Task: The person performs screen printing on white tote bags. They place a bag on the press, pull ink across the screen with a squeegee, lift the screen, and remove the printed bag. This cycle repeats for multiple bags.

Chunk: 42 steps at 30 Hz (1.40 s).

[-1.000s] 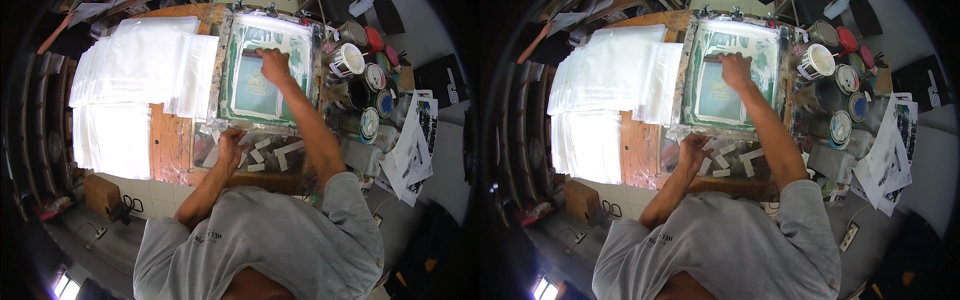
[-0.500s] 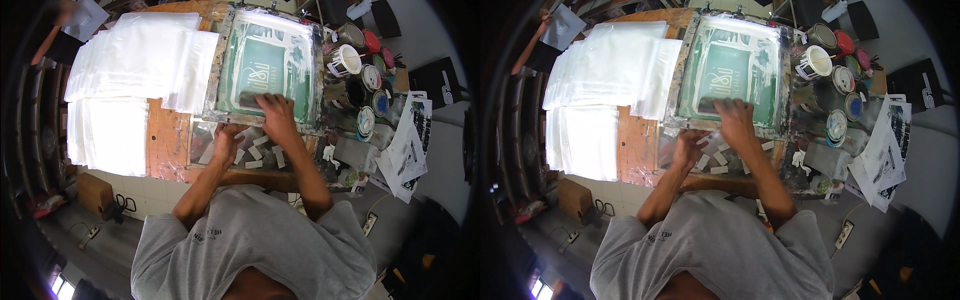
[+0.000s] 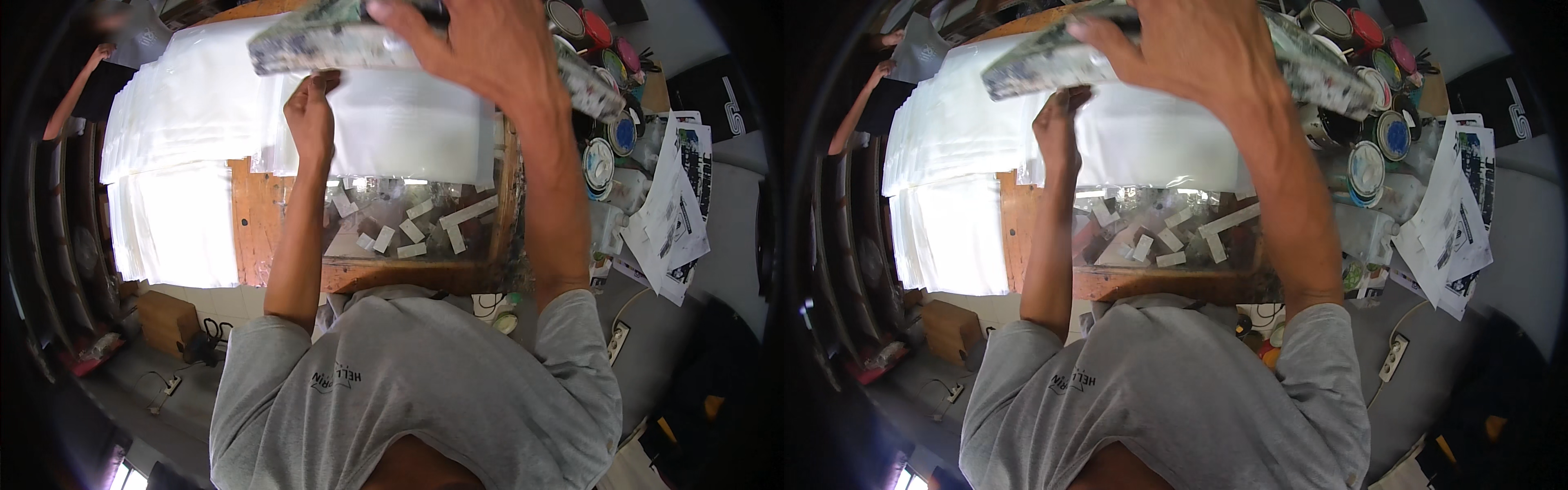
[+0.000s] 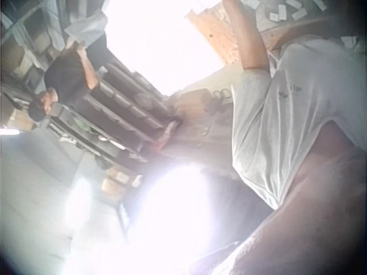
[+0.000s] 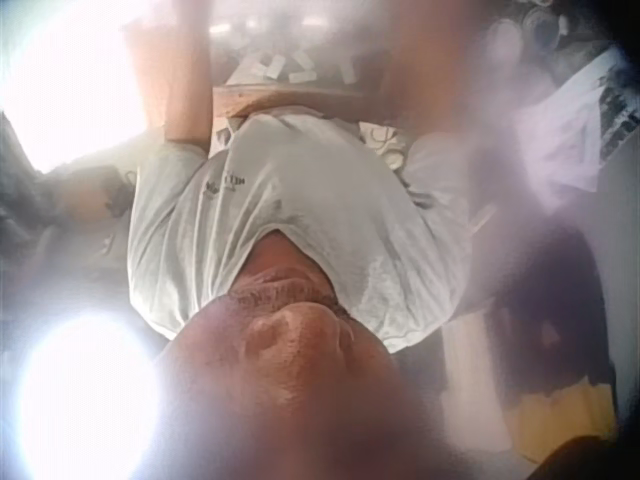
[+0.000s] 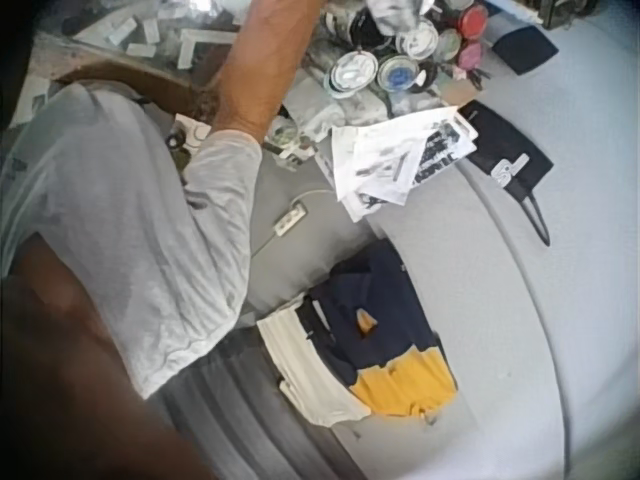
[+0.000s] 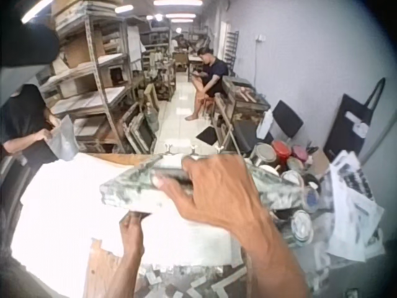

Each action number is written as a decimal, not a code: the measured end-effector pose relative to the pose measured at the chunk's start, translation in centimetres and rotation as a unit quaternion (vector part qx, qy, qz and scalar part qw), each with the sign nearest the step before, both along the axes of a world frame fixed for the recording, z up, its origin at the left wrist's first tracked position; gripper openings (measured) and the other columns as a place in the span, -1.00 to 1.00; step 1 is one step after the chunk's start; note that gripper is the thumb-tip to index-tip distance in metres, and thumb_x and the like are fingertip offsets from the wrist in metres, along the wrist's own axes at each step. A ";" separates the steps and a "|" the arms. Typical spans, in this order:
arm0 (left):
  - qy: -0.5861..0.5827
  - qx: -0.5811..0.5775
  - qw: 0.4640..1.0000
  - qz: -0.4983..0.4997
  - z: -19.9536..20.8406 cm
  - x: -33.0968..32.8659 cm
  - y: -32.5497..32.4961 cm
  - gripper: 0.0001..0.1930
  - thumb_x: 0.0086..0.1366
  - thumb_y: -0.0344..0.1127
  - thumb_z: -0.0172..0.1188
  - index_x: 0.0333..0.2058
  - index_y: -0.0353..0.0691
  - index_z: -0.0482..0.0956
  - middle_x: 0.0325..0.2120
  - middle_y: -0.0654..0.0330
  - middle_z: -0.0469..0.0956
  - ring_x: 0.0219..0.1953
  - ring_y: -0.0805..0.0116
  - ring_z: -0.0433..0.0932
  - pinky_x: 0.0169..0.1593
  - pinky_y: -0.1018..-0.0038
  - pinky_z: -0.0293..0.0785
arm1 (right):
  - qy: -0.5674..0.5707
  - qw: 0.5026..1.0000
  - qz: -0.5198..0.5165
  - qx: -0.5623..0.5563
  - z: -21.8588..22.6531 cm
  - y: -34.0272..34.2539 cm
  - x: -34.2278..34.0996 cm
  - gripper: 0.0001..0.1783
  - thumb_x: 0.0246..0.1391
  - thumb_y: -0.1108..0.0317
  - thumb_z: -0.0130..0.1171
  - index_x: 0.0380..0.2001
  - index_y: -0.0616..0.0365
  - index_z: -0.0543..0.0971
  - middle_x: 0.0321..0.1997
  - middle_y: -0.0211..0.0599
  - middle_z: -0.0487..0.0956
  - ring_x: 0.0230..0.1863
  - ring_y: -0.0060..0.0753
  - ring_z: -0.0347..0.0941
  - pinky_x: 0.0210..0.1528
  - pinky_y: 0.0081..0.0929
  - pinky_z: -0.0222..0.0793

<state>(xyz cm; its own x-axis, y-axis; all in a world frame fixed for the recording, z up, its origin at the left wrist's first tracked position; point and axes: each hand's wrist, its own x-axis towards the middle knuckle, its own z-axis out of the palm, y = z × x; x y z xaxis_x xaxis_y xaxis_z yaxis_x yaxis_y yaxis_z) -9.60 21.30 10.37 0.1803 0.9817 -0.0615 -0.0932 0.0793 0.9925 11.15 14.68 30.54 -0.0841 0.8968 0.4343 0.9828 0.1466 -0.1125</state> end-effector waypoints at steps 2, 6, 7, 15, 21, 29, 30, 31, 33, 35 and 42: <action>0.531 0.218 0.807 0.135 -8.3 -1.3 1.5 -0.60 0.38 -0.22 0.16 0.06 -0.40 0.48 -0.15 -0.14 0.63 -0.10 -0.12 0.63 0.17 0.15 0.44 | 0.031 0.998 0.000 -0.056 2.4 1.2 0.3 -0.22 0.32 -0.26 0.01 -0.76 0.19 0.51 -0.90 -0.50 0.21 -0.84 -0.62 0.01 -0.78 -0.43 0.02; 0.543 0.187 0.816 0.065 -10.4 -1.0 0.5 -0.74 0.32 -0.34 0.21 -0.08 -0.36 0.52 -0.27 -0.14 0.65 -0.22 -0.09 0.65 -0.03 0.16 0.50 | 0.078 0.985 -0.057 -0.146 5.3 3.2 1.0 -0.21 0.30 -0.24 0.03 -0.83 0.17 0.45 -0.92 -0.53 0.14 -0.84 -0.61 0.00 -0.78 -0.43 -0.03; 0.489 0.158 0.857 0.043 -10.0 -0.6 1.3 -0.76 0.30 -0.36 0.23 -0.11 -0.35 0.53 -0.31 -0.13 0.65 -0.25 -0.07 0.65 -0.07 0.16 0.51 | 0.077 0.980 -0.095 -0.155 6.1 3.6 0.7 -0.20 0.30 -0.24 0.03 -0.85 0.16 0.43 -0.93 -0.53 0.12 -0.84 -0.61 -0.01 -0.79 -0.43 -0.03; 0.680 0.139 0.659 0.291 -0.2 -13.5 10.4 -0.58 0.22 -0.22 0.30 0.00 -0.33 0.55 -0.11 -0.10 0.62 -0.04 -0.03 0.58 0.09 0.17 0.48 | 0.065 0.984 -0.132 -0.104 7.6 6.3 2.2 -0.14 0.23 -0.34 0.00 -0.60 0.37 0.64 -0.57 0.02 0.58 -0.42 -0.07 0.59 -0.34 -0.05 0.45; 0.266 0.215 0.940 0.008 -6.2 2.2 -2.7 -0.53 0.16 -0.31 0.43 -0.02 -0.30 0.44 0.02 -0.06 0.48 0.19 -0.06 0.40 0.30 0.18 0.27 | 0.087 0.988 -0.086 -0.096 7.1 5.9 3.7 -0.06 0.22 -0.42 -0.03 -0.37 0.45 0.71 -0.35 0.16 0.68 -0.26 0.05 0.65 -0.17 0.00 0.54; 0.438 0.274 0.849 -0.115 -12.2 9.8 -15.8 -0.76 0.34 -0.12 0.26 -0.29 -0.19 0.55 0.33 -0.12 0.22 0.49 -0.20 -0.02 0.39 -0.41 -0.25 | 0.064 0.989 -0.063 -0.118 6.5 3.1 1.2 -0.06 0.26 -0.39 -0.06 -0.46 0.48 0.68 -0.50 0.20 0.64 -0.41 0.13 0.64 -0.27 -0.09 0.54; 0.403 0.230 0.875 -0.136 -11.6 9.8 -15.3 -0.77 0.33 -0.14 0.26 -0.30 -0.18 0.56 0.29 -0.12 0.27 0.47 -0.20 0.01 0.38 -0.41 -0.22 | 0.058 0.991 -0.065 -0.103 5.4 3.2 2.0 -0.06 0.26 -0.38 -0.06 -0.48 0.48 0.68 -0.51 0.21 0.63 -0.42 0.12 0.63 -0.27 -0.08 0.54; 0.370 0.185 0.897 -0.153 -11.2 9.9 -14.3 -0.79 0.33 -0.15 0.27 -0.31 -0.18 0.57 0.26 -0.12 0.33 0.46 -0.21 0.05 0.38 -0.41 -0.19 | 0.053 0.993 -0.063 -0.086 4.9 3.5 2.1 -0.06 0.26 -0.38 -0.06 -0.50 0.49 0.67 -0.52 0.21 0.63 -0.43 0.12 0.62 -0.28 -0.07 0.53; 0.266 0.070 0.948 -0.160 -8.0 9.8 -12.3 -0.86 0.30 -0.16 0.31 -0.27 -0.02 0.61 0.14 -0.02 0.52 0.40 -0.25 0.20 0.37 -0.41 -0.15 | 0.035 0.993 -0.070 -0.089 5.0 3.6 2.1 -0.07 0.26 -0.36 -0.06 -0.53 0.50 0.66 -0.54 0.22 0.62 -0.45 0.14 0.60 -0.28 -0.04 0.51; 0.370 0.177 0.902 -0.135 -5.3 10.3 -13.8 -0.82 0.31 -0.13 0.29 -0.20 -0.02 0.61 0.28 0.01 0.40 0.46 -0.27 0.06 0.28 -0.62 -0.28 | 0.041 0.991 -0.068 -0.105 5.2 3.7 2.0 -0.07 0.27 -0.36 -0.07 -0.52 0.51 0.66 -0.52 0.25 0.62 -0.42 0.14 0.62 -0.27 -0.03 0.51; 0.463 0.323 0.791 -0.235 -10.9 11.5 -17.8 -0.47 0.42 -0.03 0.10 0.32 0.05 0.40 0.48 0.03 0.03 0.54 -0.20 -0.21 0.26 -0.66 -0.46 | 0.116 0.986 -0.011 -0.123 5.9 4.7 3.1 -0.14 0.30 -0.36 -0.07 -0.83 0.15 0.43 -0.83 -0.38 0.31 -0.77 -0.39 0.19 -0.65 -0.25 0.19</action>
<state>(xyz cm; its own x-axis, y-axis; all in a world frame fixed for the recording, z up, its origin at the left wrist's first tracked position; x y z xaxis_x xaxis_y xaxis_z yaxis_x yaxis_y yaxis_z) 1.92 3.52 -0.55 0.7059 0.7002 0.1073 0.5867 -0.6627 0.4654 14.30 19.36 36.41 0.0124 0.9777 0.2094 0.9289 0.0663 -0.3644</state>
